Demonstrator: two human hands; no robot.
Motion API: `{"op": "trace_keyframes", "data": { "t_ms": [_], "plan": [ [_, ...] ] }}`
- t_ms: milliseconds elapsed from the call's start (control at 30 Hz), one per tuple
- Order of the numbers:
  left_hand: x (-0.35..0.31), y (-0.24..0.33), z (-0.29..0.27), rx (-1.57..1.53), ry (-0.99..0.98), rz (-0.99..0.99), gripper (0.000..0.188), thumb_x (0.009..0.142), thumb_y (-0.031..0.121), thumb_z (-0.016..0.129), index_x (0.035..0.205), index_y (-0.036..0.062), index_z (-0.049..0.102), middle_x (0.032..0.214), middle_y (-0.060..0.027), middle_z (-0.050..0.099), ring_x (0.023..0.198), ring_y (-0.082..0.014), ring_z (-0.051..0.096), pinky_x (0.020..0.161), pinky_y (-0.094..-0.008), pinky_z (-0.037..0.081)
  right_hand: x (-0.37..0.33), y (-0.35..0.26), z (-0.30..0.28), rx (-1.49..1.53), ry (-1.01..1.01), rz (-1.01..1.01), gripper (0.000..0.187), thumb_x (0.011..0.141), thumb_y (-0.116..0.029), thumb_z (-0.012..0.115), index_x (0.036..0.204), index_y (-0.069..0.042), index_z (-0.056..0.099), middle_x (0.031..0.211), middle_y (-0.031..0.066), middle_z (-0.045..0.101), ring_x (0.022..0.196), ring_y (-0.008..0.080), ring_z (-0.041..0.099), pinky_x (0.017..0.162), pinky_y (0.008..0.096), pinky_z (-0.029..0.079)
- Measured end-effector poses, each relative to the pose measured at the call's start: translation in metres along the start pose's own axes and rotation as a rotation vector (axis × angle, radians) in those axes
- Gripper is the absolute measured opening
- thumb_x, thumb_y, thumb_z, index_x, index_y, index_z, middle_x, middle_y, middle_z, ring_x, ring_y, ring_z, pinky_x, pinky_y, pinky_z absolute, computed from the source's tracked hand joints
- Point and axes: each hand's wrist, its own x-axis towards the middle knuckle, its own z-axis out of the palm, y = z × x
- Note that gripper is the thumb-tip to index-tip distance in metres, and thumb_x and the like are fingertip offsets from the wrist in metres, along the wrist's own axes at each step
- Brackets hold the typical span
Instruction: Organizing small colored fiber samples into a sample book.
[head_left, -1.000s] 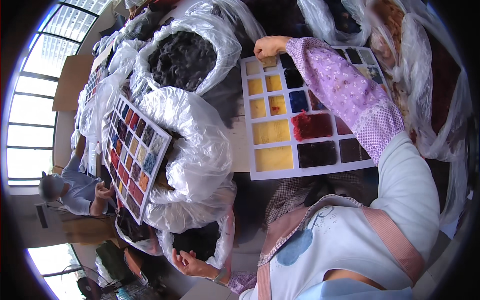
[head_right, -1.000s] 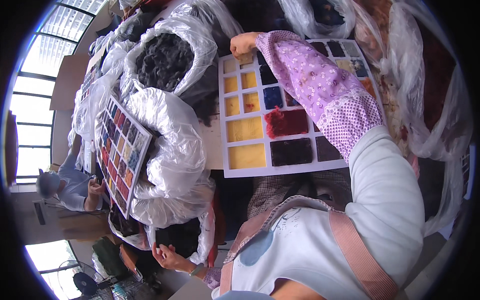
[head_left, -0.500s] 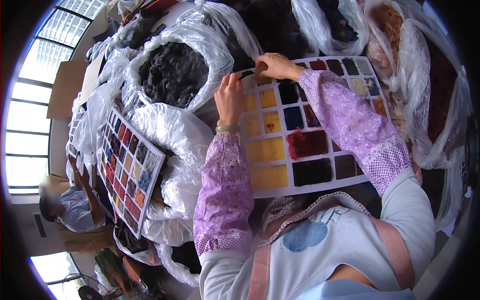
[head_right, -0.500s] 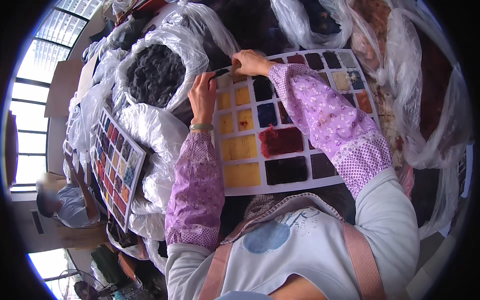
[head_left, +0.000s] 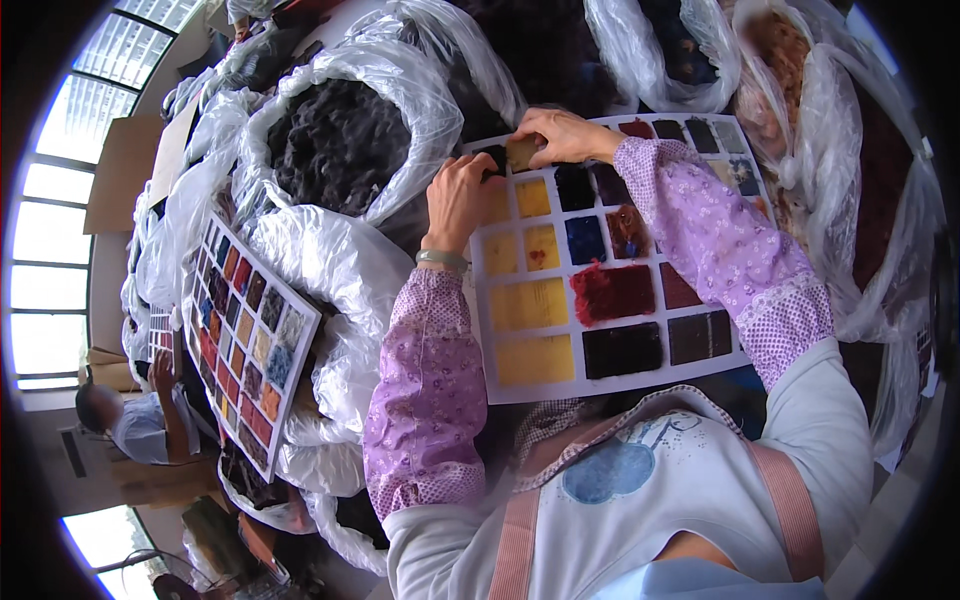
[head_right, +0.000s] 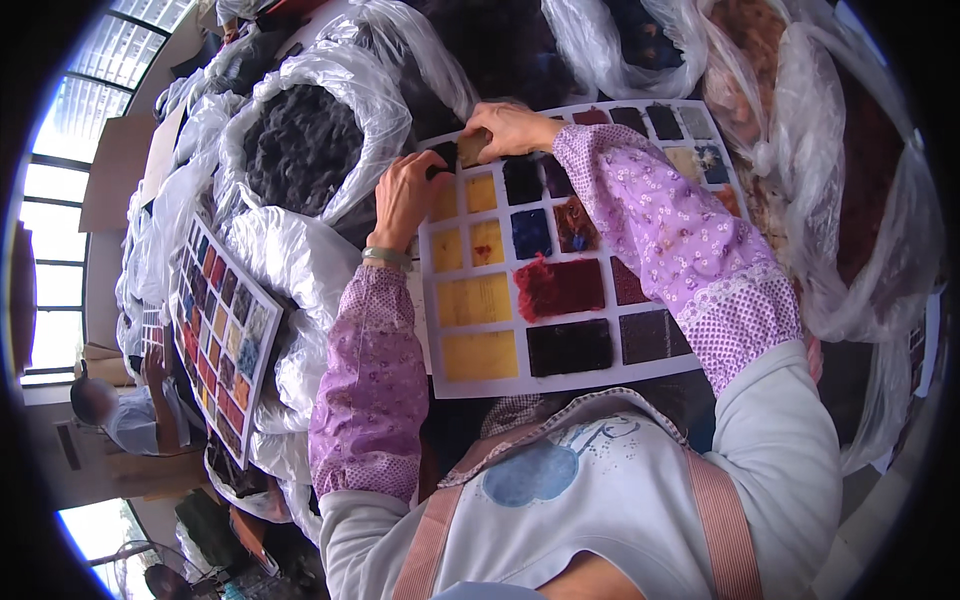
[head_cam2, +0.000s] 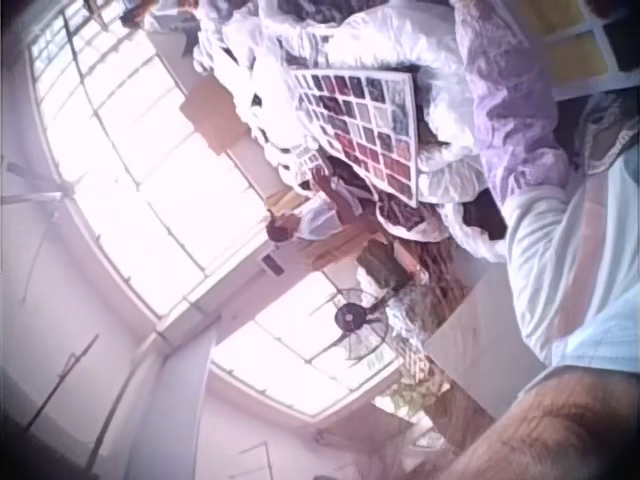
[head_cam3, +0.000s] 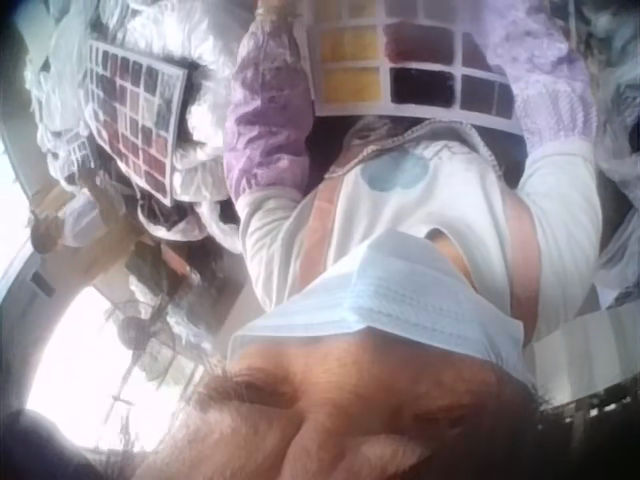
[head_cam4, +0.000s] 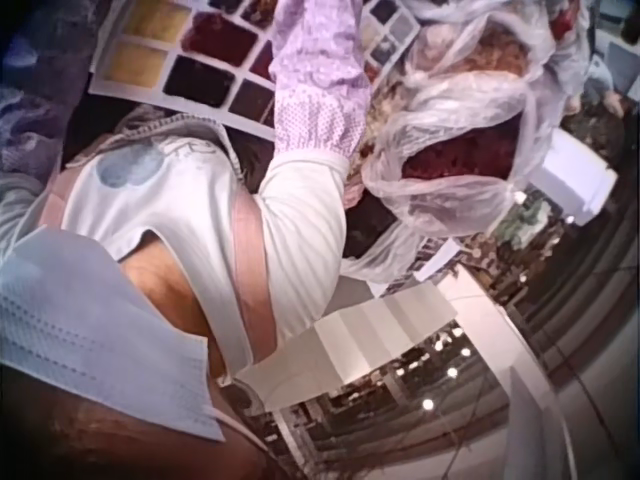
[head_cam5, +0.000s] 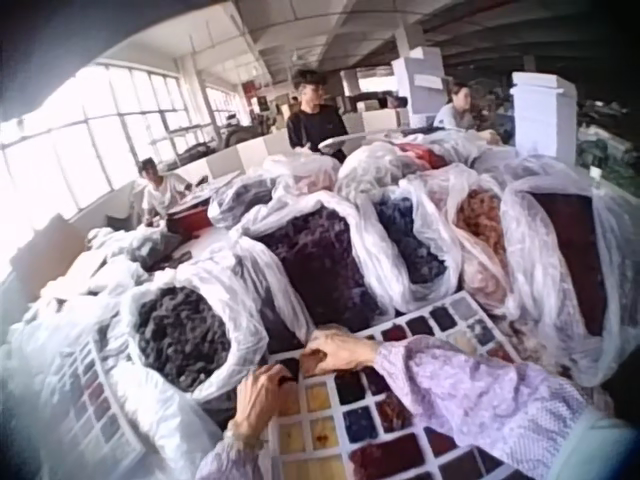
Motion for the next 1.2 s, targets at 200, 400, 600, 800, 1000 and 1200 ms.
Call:
{"op": "trace_keyframes", "data": {
  "t_ms": [200,400,600,800,1000,1200],
  "plan": [
    [0.004,0.001,0.026,0.044,0.155,0.048,0.026,0.073,0.020,0.061,0.099,0.0190,0.064,0.097,-0.0071,0.058,0.088,-0.0252,0.054,0.074,-0.0353,0.046,-0.011,-0.011,-0.005,-0.141,-0.013,-0.045,0.037,0.069,-0.024,0.058,0.105,-0.014,0.062,0.104,0.0095,0.053,0.099,0.0270,0.052,0.086,0.0346,0.040],
    [-0.001,0.013,0.028,0.379,0.410,0.159,0.023,0.072,0.019,0.060,0.095,0.0180,0.065,0.100,-0.0047,0.061,0.093,-0.0246,0.056,0.076,-0.0354,0.045,-0.016,-0.010,0.009,-0.234,0.058,-0.017,0.039,0.071,-0.018,0.062,0.108,-0.007,0.058,0.105,0.0098,0.052,0.099,0.0270,0.052,0.086,0.0358,0.041],
    [0.007,0.006,0.032,-0.082,0.241,-0.073,0.014,0.071,0.019,0.061,0.083,0.0117,0.062,0.091,-0.0084,0.062,0.081,-0.0279,0.060,0.064,-0.0378,0.049,-0.014,-0.012,-0.005,-0.048,-0.061,0.056,0.046,0.068,-0.021,0.062,0.110,-0.005,0.056,0.108,0.0112,0.052,0.099,0.0265,0.053,0.086,0.0353,0.042],
    [0.027,0.014,0.015,-0.098,-0.076,-0.342,0.025,0.071,0.020,0.061,0.094,0.0129,0.059,0.098,-0.0147,0.061,0.093,-0.0304,0.057,0.073,-0.0404,0.048,-0.011,-0.010,-0.007,-0.214,0.004,0.005,0.032,0.071,-0.025,0.058,0.099,-0.011,0.064,0.107,0.0058,0.056,0.102,0.0262,0.051,0.087,0.0410,0.038],
    [0.013,-0.036,0.037,-0.257,0.149,-0.195,0.041,0.068,0.022,0.060,0.108,0.0131,0.059,0.110,-0.0264,0.052,0.111,-0.0387,0.044,0.094,-0.0405,0.036,0.010,-0.009,-0.007,-0.096,0.165,0.045,0.022,0.075,-0.023,0.053,0.087,-0.010,0.067,0.093,0.0102,0.063,0.090,0.0280,0.059,0.081,0.0382,0.045],
    [0.013,-0.005,0.065,-0.115,0.351,-0.121,0.034,0.071,0.012,0.052,0.102,0.0156,0.064,0.113,-0.0143,0.055,0.096,-0.0347,0.052,0.089,-0.0383,0.040,0.077,0.103,-0.053,0.010,0.625,0.705,0.031,0.077,-0.036,0.054,0.095,-0.010,0.058,0.096,0.0149,0.061,0.092,0.0340,0.057,0.079,0.0427,0.045]
  ]
}}
